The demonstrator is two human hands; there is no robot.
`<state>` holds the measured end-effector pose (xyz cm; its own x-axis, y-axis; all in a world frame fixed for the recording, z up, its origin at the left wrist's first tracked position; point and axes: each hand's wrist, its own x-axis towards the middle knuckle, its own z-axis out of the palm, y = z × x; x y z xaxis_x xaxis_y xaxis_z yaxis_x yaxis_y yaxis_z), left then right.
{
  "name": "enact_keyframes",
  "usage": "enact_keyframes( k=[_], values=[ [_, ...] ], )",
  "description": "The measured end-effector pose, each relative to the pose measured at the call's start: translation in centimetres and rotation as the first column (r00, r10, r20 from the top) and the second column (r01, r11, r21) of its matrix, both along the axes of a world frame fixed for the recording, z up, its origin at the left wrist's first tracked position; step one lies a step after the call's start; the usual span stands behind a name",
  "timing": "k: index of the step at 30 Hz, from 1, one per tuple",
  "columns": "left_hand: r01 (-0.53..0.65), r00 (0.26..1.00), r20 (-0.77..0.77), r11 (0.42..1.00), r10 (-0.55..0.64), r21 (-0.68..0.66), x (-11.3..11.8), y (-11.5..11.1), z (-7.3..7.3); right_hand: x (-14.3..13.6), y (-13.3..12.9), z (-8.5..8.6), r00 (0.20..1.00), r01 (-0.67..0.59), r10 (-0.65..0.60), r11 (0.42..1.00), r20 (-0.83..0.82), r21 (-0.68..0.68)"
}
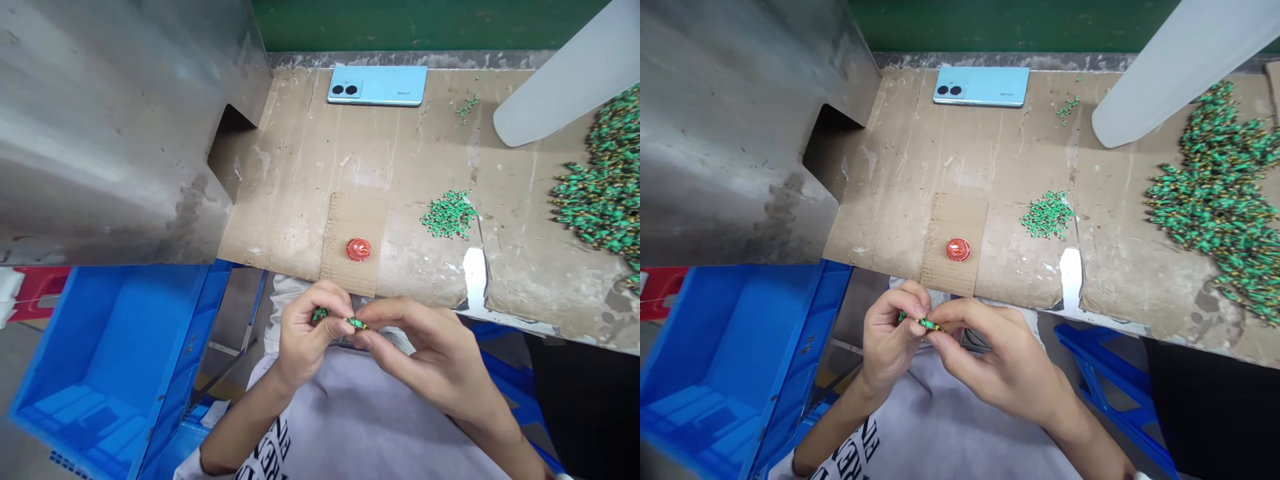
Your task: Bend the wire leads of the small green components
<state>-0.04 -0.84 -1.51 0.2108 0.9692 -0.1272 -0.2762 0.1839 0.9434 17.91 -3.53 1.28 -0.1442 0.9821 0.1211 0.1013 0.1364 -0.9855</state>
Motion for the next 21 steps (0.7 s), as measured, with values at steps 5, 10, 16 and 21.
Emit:
enact_keyframes(
  k=[5,10,16,21],
  values=[
    [-0.017,1.0,-0.022,0.996,0.019,0.088,-0.3,-0.2,-0.2,-0.6,0.0,0.2,0.977,-0.036,0.008,0.991,-0.213,-0.128],
    [0.018,0.996,0.085,0.982,-0.035,0.189,-0.4,-0.2,-1.1,-1.0,0.1,0.3,0.917,-0.089,-0.017,0.965,-0.398,-0.246],
    [0.017,0.977,0.201,0.968,-0.069,0.25,0.0,0.0,-2.0,-1.0,0.0,-0.2,0.875,-0.118,-0.008,0.966,-0.484,-0.229],
    [0.019,0.973,0.22,0.979,-0.064,0.202,-0.1,-0.2,-2.0,-0.9,0.0,-0.5,0.852,-0.166,0.04,0.966,-0.522,-0.198]
  ],
)
